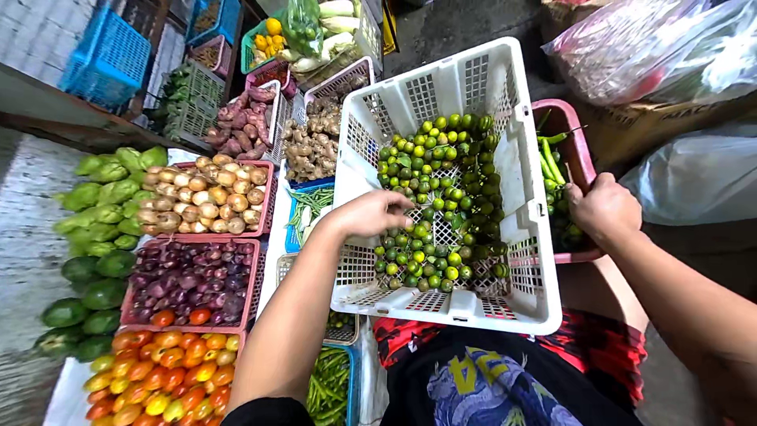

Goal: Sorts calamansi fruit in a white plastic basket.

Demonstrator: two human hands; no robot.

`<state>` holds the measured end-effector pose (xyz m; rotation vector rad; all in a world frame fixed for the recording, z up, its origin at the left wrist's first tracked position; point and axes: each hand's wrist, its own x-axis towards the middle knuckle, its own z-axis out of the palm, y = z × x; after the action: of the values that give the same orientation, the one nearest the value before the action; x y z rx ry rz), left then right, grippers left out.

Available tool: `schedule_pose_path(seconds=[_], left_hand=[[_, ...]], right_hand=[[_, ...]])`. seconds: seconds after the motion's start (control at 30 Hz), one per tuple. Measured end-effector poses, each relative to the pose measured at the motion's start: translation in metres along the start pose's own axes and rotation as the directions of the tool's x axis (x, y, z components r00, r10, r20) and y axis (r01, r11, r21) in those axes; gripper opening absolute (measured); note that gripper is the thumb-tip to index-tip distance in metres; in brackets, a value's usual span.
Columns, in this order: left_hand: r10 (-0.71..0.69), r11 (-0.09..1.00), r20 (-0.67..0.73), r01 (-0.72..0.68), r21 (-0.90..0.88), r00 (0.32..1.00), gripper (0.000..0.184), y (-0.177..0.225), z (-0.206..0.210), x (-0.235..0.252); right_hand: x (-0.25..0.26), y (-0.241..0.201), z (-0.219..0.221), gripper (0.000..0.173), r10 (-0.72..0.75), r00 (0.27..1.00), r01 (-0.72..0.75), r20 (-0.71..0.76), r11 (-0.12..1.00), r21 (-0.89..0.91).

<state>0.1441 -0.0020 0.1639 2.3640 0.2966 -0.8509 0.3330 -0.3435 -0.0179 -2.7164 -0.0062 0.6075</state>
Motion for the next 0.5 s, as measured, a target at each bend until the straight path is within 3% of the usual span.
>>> schedule_pose_path(seconds=[0.1,0.17,0.33,0.43,0.5], left_hand=[[-0.093,0.994,-0.292,0.108,0.036,0.952,0.035,-0.008,-0.006,0.052],[-0.145,0.982,-0.404,0.18,0.05,0.903,0.031,-0.017,-0.011,0.085],[-0.093,0.976,-0.463,0.173,0.133,0.881,0.032,-0.019,-0.012,0.114],[-0.073,0.937,-0.437,0.212,0.277,0.896,0.062,-0.019,-0.005,0.136],[-0.084,0.914,-0.437,0.244,0.324,0.895,0.071,-0.021,-0.003,0.151]], right_hand=[[0.001,-0.003,-0.002,0.062,-0.001,1.0,0.001,-0.014,1.0,-0.021],[0.003,-0.003,0.0,0.062,0.004,1.0,-0.004,-0.02,1.0,-0.031],[0.007,-0.013,-0.007,0.057,0.015,1.0,-0.015,0.005,0.999,-0.032],[0.004,-0.015,-0.006,0.056,0.017,1.0,-0.016,0.022,0.999,-0.039],[0.009,-0.012,-0.003,0.056,0.01,1.0,-0.01,0.005,0.999,-0.05]])
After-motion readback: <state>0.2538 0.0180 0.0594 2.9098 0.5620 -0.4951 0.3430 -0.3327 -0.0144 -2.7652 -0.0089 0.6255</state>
